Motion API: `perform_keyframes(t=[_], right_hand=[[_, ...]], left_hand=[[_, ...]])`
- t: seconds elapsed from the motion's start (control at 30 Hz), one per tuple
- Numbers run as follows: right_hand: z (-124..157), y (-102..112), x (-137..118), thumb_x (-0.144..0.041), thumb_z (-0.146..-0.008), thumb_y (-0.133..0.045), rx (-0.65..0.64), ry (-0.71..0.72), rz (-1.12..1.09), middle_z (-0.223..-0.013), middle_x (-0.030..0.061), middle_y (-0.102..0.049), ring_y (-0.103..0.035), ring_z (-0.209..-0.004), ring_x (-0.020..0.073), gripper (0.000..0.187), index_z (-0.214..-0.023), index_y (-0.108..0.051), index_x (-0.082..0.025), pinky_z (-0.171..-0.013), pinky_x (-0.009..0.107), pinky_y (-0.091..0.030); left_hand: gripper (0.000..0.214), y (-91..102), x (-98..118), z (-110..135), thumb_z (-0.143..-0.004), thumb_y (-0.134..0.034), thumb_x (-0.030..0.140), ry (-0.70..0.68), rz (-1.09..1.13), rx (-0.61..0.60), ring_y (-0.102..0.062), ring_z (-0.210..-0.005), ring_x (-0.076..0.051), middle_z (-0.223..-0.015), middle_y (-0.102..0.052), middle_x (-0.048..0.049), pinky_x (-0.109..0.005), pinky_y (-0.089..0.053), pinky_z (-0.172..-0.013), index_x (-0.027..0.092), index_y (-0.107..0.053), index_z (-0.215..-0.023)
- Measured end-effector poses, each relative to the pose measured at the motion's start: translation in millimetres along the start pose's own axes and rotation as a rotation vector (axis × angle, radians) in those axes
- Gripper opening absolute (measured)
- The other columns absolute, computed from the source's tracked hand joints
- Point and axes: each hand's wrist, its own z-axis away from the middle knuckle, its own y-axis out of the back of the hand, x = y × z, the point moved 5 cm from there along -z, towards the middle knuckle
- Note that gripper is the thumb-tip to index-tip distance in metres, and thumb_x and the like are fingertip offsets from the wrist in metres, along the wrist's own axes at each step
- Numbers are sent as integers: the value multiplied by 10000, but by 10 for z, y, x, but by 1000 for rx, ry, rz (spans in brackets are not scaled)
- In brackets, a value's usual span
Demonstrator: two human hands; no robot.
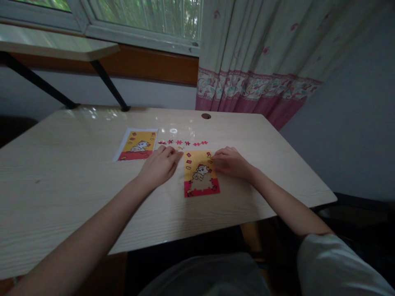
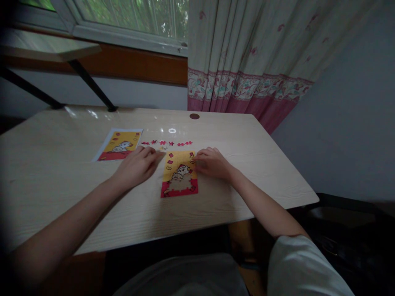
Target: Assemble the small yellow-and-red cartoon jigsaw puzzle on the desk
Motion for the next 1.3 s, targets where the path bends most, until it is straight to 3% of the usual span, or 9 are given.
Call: perform_keyframes(t=[0.17,0.4,0.6,0.83,0.97,1.17,1.3], right_hand=[[-53,-89,50,-446,-836,-609,18,-2,-2,-1114,89,-629,-552,-980,205,393,-1132,-635,-190,-836,350,-377],[-79,-109,96,-441,-852,-590,26,-9,-2,-1124,95,-628,-559,-995,213,378,-1141,-633,-201,-839,349,-387],[-123,-164,153,-431,-860,-585,9,-46,-3,-1134,104,-618,-556,-1008,219,385,-1169,-622,-204,-850,351,-395],[-143,-184,179,-432,-858,-590,14,-60,-36,-1143,95,-612,-553,-991,219,387,-1179,-614,-217,-848,355,-400],[-136,-203,189,-417,-851,-601,21,-66,-58,-1154,99,-604,-548,-1018,226,387,-1185,-606,-220,-855,367,-409],[-144,-194,185,-392,-857,-592,63,-57,-88,-1159,122,-586,-544,-1049,237,408,-1213,-574,-192,-881,390,-426],[-138,-157,177,-378,-853,-601,109,-62,-88,-1146,116,-590,-543,-1053,237,402,-1214,-565,-202,-886,392,-426]], left_hand=[[371,-71,-127,-40,-911,-389,260,177,-13,12,-504,-867,-260,-928,-572,-121,-374,-443,-742,175,-597,-1206],[353,-1,-162,-69,-902,-400,317,237,-25,0,-504,-934,-284,-966,-567,-137,-403,-449,-805,144,-694,-995],[350,-36,-220,-104,-905,-407,307,270,-5,-35,-490,-937,-294,-992,-576,-130,-414,-438,-802,180,-677,-1088],[292,-82,-238,-116,-886,-463,274,281,69,-56,-474,-949,-289,-991,-598,-136,-411,-411,-851,140,-693,-1006],[285,-127,-287,-146,-882,-440,241,264,49,-121,-479,-942,-293,-972,-607,-158,-413,-399,-851,98,-665,-985],[210,-137,-333,-313,-846,-451,204,189,29,-324,-504,-872,-279,-896,-613,-134,-366,-401,-741,123,-644,-861],[196,-118,-315,-362,-809,-451,169,202,114,-346,-528,-778,-236,-777,-604,-95,-320,-385,-660,155,-641,-856]])
